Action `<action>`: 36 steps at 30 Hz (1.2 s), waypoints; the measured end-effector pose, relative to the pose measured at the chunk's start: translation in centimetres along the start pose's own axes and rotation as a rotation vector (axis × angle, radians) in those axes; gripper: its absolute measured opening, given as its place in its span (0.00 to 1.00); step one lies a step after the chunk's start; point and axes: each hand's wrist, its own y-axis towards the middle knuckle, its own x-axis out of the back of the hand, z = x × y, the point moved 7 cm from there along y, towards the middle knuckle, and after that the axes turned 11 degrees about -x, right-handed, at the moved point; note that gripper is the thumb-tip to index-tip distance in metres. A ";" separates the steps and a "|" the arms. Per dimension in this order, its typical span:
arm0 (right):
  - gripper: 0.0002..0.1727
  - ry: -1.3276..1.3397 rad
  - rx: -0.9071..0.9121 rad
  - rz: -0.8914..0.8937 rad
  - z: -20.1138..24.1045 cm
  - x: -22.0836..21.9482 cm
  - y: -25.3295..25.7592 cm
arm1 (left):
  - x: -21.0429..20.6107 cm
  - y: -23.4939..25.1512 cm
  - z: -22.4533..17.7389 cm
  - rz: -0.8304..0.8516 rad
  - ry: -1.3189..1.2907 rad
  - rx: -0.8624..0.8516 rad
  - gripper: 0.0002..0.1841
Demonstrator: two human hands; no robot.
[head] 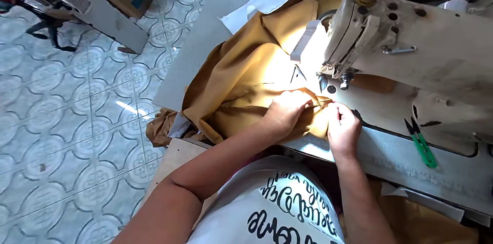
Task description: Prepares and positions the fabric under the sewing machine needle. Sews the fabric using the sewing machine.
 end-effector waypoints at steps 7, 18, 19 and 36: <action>0.13 0.006 -0.052 -0.008 -0.4 0.4 0.2 | -0.5 0.9 -0.3 0.245 -0.032 0.183 0.22; 0.13 0.043 -0.119 0.000 -0.8 0.8 0.5 | -0.8 0.7 0.0 0.223 -0.093 0.307 0.21; 0.13 0.040 -0.125 -0.001 -0.8 0.9 0.6 | -0.9 0.5 -0.1 0.199 -0.085 0.296 0.21; 0.13 -0.048 0.105 -0.019 0.9 0.9 -0.7 | -1.4 -1.0 -2.6 0.018 0.119 -0.152 0.18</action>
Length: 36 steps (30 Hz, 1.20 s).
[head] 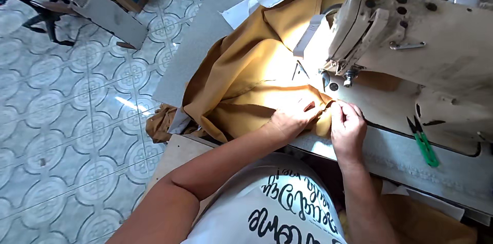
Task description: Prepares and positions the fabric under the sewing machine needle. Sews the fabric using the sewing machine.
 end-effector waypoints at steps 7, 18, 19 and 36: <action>0.14 -0.235 0.088 0.041 1.1 -1.4 -1.2 | -0.1 -0.5 0.0 0.033 0.038 -0.025 0.16; 0.11 -0.125 -0.050 -0.006 -0.7 -1.0 -0.9 | -0.2 -1.0 0.8 -0.021 -0.035 -0.005 0.17; 0.09 -0.079 -0.073 -0.004 -1.1 -0.8 -0.7 | -0.2 -0.9 0.8 0.008 -0.042 0.017 0.18; 0.15 -0.398 0.150 -0.031 1.3 -1.7 -2.8 | 0.5 -0.2 0.3 0.200 -0.123 -0.002 0.15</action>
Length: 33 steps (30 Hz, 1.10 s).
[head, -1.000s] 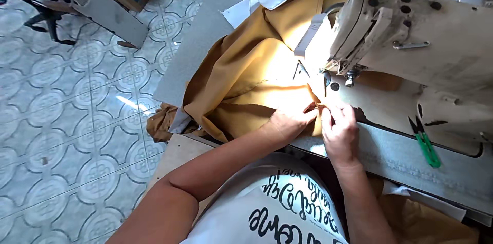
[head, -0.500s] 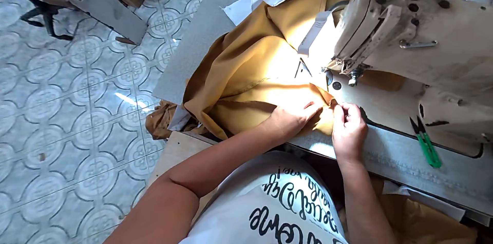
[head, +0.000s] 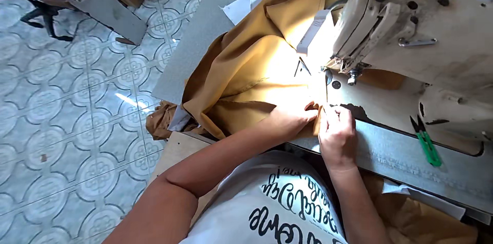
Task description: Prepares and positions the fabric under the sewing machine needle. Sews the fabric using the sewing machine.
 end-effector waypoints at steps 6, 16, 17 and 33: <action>0.15 -0.050 0.016 0.005 0.1 -0.5 0.2 | 2.3 0.7 0.8 -0.098 0.040 -0.141 0.14; 0.18 0.042 0.341 0.138 -1.8 1.2 -2.2 | 0.4 3.0 4.7 0.051 -0.066 -0.500 0.28; 0.16 0.013 0.379 0.127 -1.8 1.2 -2.4 | 0.3 2.9 4.8 0.042 -0.078 -0.509 0.28; 0.15 -0.096 0.538 0.012 -4.1 3.1 -2.4 | -0.6 2.4 5.1 0.018 -0.004 -0.511 0.29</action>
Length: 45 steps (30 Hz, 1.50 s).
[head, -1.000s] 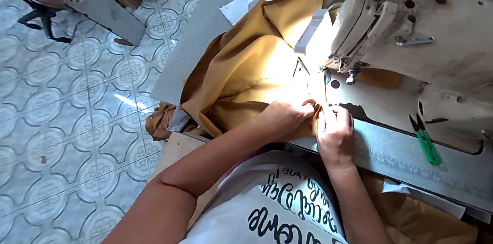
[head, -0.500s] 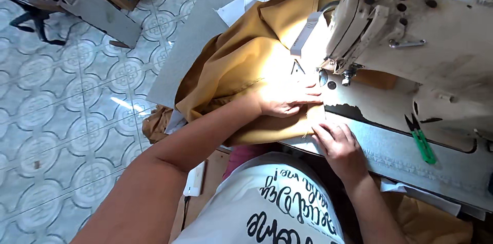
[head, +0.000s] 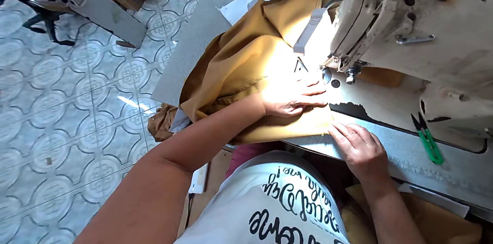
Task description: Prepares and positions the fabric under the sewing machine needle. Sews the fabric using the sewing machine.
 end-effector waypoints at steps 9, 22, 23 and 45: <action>0.14 -0.082 -0.271 0.237 2.7 0.0 1.7 | -0.3 -0.6 -1.1 -0.017 0.065 0.148 0.29; 0.12 0.173 -0.650 0.176 4.0 -2.8 6.5 | -0.2 -1.5 -3.1 -0.058 0.115 0.305 0.27; 0.12 0.169 -0.639 0.159 4.0 -2.8 6.4 | 0.2 -1.3 -3.0 -0.036 0.080 0.318 0.27; 0.12 0.224 -0.763 0.111 2.3 -4.4 6.8 | 2.9 0.9 4.8 -0.074 -0.193 -0.027 0.10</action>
